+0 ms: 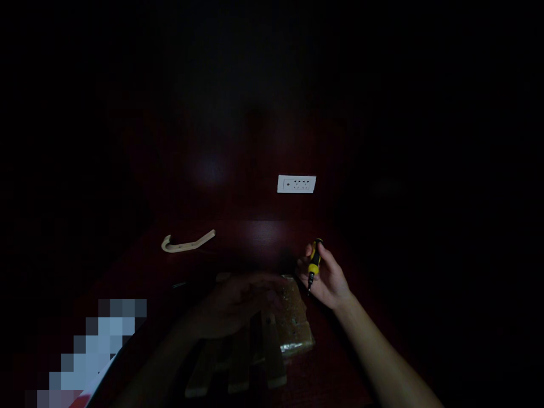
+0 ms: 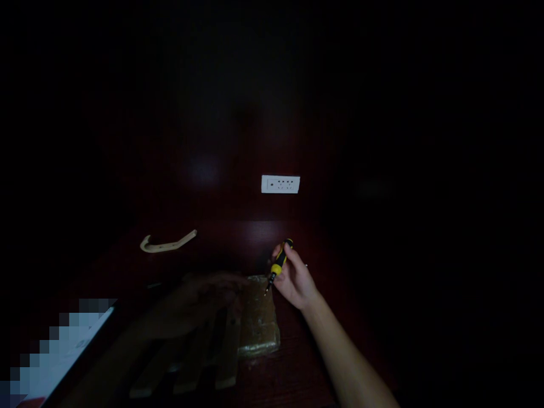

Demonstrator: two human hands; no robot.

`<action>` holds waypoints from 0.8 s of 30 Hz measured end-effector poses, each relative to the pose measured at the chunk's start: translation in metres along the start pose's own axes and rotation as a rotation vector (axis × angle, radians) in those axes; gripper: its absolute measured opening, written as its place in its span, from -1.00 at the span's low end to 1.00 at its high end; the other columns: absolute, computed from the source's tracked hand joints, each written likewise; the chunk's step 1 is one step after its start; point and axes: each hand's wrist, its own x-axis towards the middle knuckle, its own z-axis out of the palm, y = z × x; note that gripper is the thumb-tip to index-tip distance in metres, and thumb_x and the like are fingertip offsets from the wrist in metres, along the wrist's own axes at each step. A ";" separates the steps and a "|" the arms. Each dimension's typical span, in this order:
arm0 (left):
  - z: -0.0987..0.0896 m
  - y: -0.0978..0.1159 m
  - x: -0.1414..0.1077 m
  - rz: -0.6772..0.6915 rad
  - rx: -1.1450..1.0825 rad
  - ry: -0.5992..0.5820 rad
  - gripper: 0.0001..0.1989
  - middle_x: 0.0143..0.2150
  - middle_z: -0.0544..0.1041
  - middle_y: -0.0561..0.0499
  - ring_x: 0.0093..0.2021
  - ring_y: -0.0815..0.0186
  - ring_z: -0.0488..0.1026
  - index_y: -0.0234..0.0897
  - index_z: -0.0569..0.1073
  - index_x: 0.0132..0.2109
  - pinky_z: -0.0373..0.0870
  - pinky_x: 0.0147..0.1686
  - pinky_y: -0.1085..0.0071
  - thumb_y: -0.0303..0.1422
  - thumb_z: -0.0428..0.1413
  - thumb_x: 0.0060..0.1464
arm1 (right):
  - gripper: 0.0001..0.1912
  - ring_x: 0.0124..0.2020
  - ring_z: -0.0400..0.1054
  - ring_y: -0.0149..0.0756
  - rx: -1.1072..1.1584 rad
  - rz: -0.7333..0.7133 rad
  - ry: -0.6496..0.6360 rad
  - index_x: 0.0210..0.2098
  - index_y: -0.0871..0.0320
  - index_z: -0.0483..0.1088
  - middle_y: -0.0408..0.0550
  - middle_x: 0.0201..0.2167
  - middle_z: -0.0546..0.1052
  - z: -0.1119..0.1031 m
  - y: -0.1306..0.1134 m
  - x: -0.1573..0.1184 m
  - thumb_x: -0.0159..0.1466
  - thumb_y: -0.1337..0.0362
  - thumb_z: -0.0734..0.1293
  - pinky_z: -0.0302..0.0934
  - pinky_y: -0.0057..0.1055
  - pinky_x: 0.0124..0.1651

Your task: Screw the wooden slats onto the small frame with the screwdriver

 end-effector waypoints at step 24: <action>0.009 -0.006 0.007 0.002 -0.237 -0.002 -0.90 -0.28 0.56 -0.01 -0.31 0.35 0.50 -0.28 0.42 -0.17 0.38 -0.28 0.42 -0.34 0.15 0.22 | -0.63 -0.83 0.14 -0.46 -0.440 -0.336 0.117 -0.51 0.14 0.35 -0.27 -0.82 0.28 0.014 0.014 -0.019 0.25 0.00 0.34 -0.03 -0.53 -0.77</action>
